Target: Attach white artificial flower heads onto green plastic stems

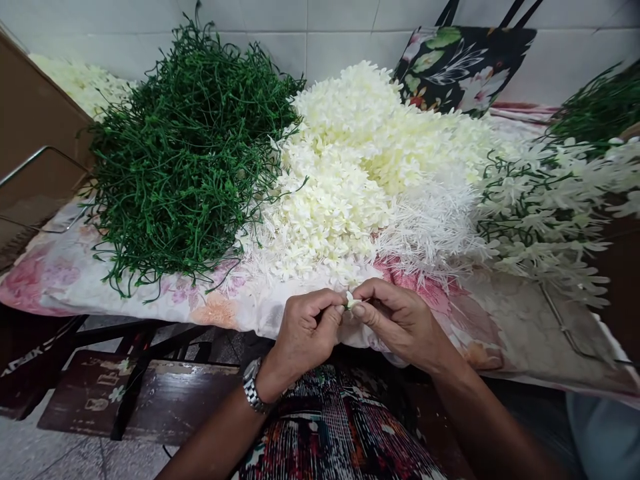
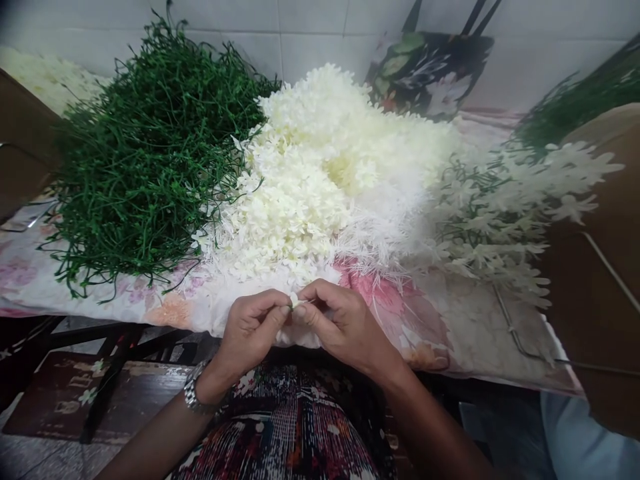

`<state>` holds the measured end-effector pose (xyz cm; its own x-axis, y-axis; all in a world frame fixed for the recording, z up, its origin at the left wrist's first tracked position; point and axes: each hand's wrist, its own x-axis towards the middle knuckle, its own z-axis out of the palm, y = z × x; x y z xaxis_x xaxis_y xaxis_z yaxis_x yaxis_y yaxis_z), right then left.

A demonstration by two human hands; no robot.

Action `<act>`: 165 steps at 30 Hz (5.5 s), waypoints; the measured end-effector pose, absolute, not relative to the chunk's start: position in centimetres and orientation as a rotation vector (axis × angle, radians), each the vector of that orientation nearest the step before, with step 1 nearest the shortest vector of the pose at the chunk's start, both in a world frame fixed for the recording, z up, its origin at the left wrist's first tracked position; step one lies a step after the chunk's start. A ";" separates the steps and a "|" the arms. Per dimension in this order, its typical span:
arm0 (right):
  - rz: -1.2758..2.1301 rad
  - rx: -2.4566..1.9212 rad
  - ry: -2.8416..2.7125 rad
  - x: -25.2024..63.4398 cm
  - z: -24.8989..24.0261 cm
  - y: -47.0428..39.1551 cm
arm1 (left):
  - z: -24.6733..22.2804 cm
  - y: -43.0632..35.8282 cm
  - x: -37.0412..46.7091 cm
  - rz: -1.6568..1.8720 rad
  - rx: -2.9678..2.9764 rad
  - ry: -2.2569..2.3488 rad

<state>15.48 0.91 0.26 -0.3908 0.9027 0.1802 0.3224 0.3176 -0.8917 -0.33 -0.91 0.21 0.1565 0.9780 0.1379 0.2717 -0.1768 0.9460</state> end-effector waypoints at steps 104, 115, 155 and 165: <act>0.012 -1.438 -2.019 22.3 0.3 0.4 | -0.2 0.7 0.3 1.242 1.162 1.288; -0.185 -1.405 -2.227 21.3 0.6 1.7 | 0.7 0.5 1.4 1.299 0.769 1.075; 0.624 -1.000 -1.908 15.2 1.2 0.9 | 1.8 -0.3 2.9 1.105 0.411 1.093; 0.619 -1.015 -1.944 15.7 1.5 0.4 | 1.3 -0.4 2.5 1.125 0.412 1.031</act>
